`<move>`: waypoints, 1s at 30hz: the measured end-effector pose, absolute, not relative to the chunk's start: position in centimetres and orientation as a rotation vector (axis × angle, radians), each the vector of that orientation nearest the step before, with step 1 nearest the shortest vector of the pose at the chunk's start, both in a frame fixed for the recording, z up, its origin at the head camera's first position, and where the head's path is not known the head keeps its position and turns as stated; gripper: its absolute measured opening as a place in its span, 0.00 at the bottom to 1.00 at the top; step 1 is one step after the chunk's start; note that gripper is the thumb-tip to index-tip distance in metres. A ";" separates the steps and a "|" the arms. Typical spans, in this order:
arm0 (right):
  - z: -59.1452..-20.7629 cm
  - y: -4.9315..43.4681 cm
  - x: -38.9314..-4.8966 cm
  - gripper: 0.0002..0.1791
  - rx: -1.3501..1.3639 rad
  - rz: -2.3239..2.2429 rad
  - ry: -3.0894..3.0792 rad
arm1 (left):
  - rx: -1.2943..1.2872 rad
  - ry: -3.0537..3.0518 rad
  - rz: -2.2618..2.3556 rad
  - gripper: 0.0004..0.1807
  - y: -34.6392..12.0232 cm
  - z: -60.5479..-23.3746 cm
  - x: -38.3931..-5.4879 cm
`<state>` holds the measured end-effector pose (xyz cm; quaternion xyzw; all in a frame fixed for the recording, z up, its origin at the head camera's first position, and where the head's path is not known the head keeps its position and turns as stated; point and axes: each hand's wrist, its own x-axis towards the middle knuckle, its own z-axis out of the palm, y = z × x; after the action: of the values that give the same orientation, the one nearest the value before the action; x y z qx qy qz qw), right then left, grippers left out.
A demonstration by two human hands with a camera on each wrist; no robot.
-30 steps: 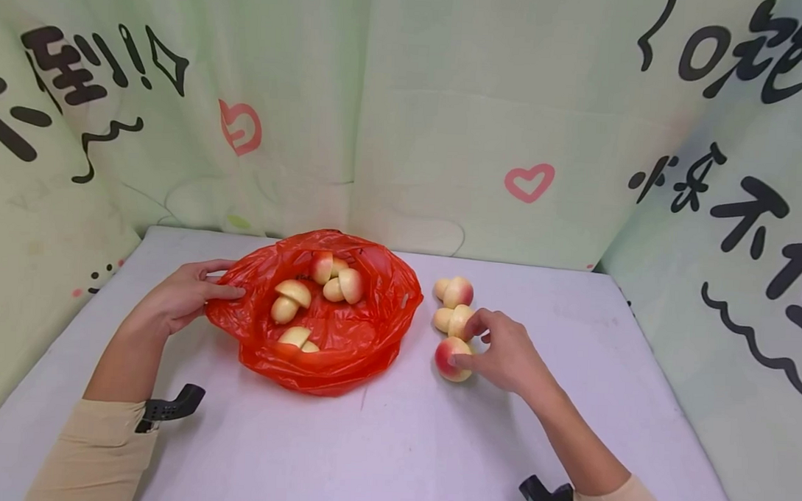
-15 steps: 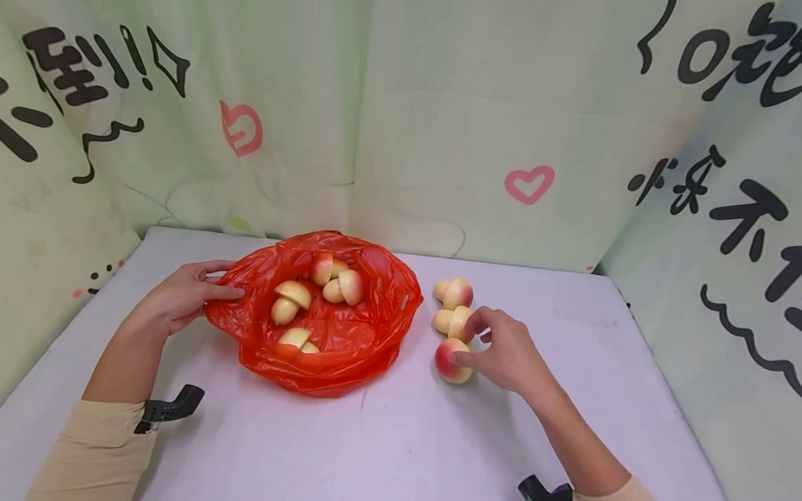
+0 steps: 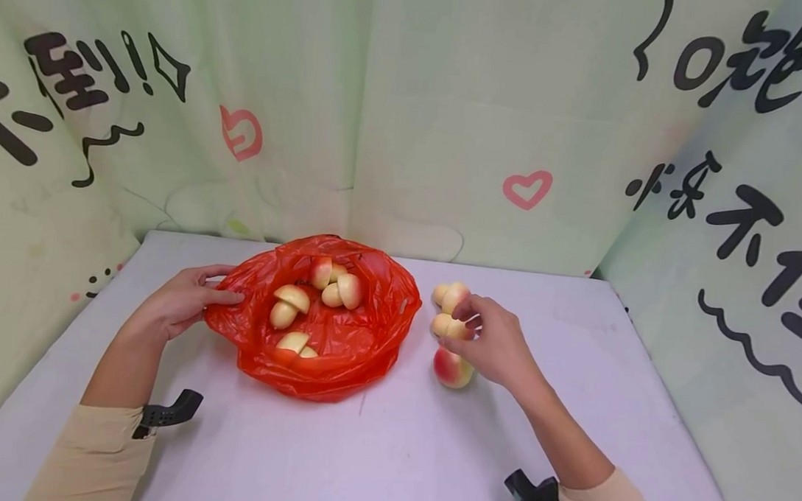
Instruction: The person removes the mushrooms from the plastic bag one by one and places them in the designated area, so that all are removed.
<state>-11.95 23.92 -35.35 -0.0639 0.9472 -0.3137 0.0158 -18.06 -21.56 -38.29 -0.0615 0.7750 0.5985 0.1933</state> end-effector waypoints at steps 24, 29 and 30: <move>-35.4 19.3 -14.4 0.20 -0.393 -1.159 2.834 | -0.164 2.161 1.703 0.43 -21.6 -38.6 -18.1; -35.4 18.2 -15.0 0.20 -0.430 -1.186 2.801 | -0.161 2.162 1.702 0.43 -21.7 -38.7 -18.1; -35.4 17.9 -15.1 0.20 -0.440 -1.189 2.795 | -0.165 2.162 1.703 0.43 -21.6 -38.7 -18.1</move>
<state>-15.09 17.94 -35.42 -0.1432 0.9101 -0.3871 0.0362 -18.06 -21.65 -38.66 -0.0587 0.7697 0.6062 0.1913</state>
